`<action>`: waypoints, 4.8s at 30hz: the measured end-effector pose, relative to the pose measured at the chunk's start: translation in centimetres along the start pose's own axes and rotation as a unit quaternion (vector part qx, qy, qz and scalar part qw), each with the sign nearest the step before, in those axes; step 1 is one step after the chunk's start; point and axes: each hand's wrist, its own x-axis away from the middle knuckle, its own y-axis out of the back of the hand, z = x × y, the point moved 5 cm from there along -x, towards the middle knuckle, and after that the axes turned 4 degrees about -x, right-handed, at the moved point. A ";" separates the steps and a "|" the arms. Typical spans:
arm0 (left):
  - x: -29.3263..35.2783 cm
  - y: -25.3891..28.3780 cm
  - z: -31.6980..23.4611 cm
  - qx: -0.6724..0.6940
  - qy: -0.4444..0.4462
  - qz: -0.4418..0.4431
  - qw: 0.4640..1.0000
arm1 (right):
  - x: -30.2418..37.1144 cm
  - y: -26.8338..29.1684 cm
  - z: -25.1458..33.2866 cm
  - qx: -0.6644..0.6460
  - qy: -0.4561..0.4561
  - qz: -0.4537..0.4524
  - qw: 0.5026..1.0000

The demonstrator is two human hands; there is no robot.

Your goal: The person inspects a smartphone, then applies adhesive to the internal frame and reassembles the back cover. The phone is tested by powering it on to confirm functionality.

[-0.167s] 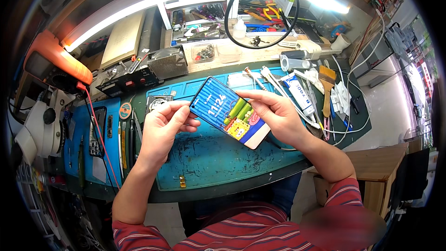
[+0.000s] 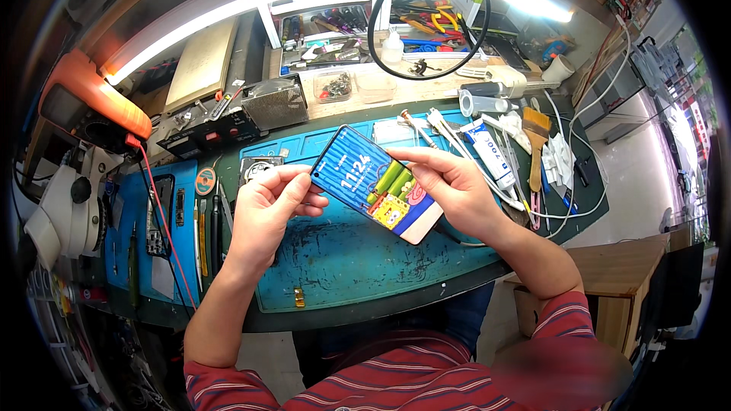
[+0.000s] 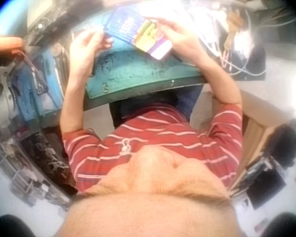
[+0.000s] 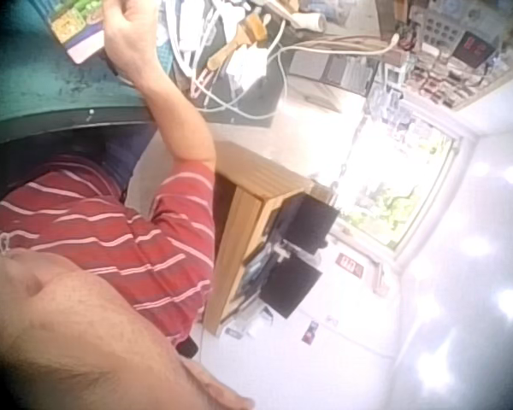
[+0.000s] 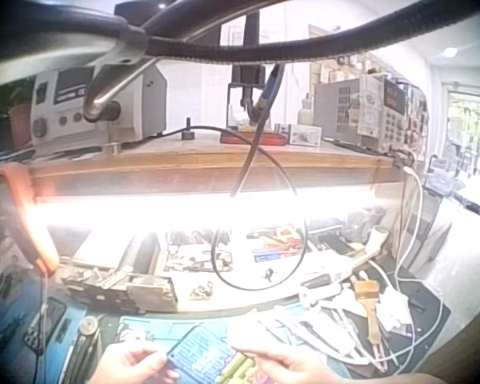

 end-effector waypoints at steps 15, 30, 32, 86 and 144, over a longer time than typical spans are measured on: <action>-0.4 3.9 -4.0 -0.054 -0.131 -0.133 0.981 | 1.5 -1.3 4.9 0.398 0.354 -0.021 0.846; 0.9 6.3 -7.3 -0.360 -0.275 -0.244 0.858 | 7.2 -4.6 2.5 0.543 0.403 0.080 0.732; 0.7 6.4 -7.2 -0.363 -0.271 -0.250 0.856 | 6.6 -1.5 3.3 0.563 0.283 0.049 0.775; 3.4 -6.3 -4.4 -0.082 -0.059 0.168 0.981 | 3.4 -1.4 7.4 -0.083 0.115 -0.065 0.988; 2.5 6.4 -6.4 -0.487 -0.275 -0.270 0.784 | 0.3 -7.9 -2.2 -0.018 -0.054 0.181 0.982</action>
